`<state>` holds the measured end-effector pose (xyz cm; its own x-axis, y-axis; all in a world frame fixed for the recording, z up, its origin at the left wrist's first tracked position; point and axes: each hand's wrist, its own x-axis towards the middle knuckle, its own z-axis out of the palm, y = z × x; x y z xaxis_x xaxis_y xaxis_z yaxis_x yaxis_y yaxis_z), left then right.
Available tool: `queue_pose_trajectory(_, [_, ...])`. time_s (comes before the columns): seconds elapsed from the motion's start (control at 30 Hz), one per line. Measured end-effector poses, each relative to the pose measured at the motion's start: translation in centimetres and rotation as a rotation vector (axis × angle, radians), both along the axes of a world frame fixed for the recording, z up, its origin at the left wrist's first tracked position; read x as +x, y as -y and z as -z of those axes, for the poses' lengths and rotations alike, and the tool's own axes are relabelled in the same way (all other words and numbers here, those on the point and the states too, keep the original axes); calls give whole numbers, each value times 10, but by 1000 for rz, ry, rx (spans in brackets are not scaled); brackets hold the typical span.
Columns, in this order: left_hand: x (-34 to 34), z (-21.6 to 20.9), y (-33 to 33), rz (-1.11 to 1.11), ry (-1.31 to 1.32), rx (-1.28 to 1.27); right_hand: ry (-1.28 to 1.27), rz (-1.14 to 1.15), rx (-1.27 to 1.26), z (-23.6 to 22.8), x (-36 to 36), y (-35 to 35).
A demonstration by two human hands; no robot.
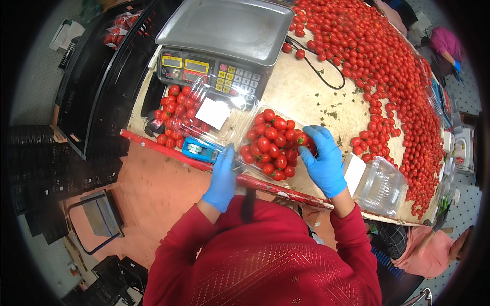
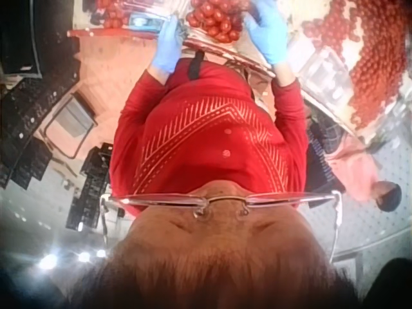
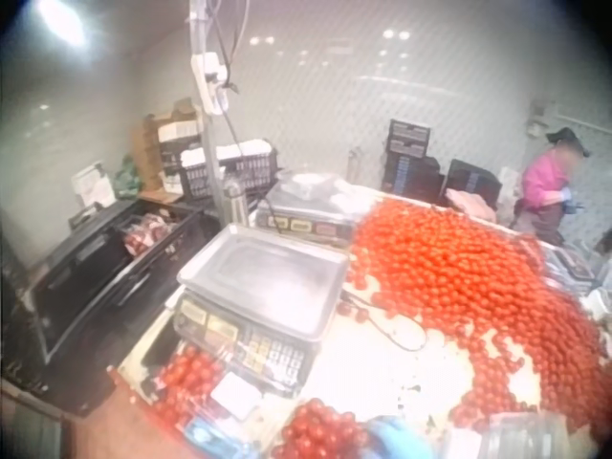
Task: The person sorts cherry tomatoes into plastic containers, weighs them on a digital scale, and places the filled containers into a black crate. The person then carries the crate to a pallet area and stacks it with other crates. Finally, the person removes gloves and walks to a kitchen area.
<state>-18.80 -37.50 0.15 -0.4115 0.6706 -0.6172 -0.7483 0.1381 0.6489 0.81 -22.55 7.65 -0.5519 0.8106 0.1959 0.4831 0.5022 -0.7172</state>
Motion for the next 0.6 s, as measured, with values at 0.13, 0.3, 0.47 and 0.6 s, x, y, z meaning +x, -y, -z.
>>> queue_pose_trajectory(0.13, [-7, 8, -3, 1, 101, 6, 90, 304, -24, 27, 17, -25])
queue_pose_trajectory(0.3, [1, 11, -2, 22, -9, -2, -39, 611, -367, 76, 57, -59])
queue_pose_trajectory(0.47, [20, 8, 7, -11, -139, 44, 233, 663, 70, 89, 74, -85])
queue_pose_trajectory(0.6, [20, 3, 9, -5, -151, 11, 185, 599, 162, 67, 64, -91])
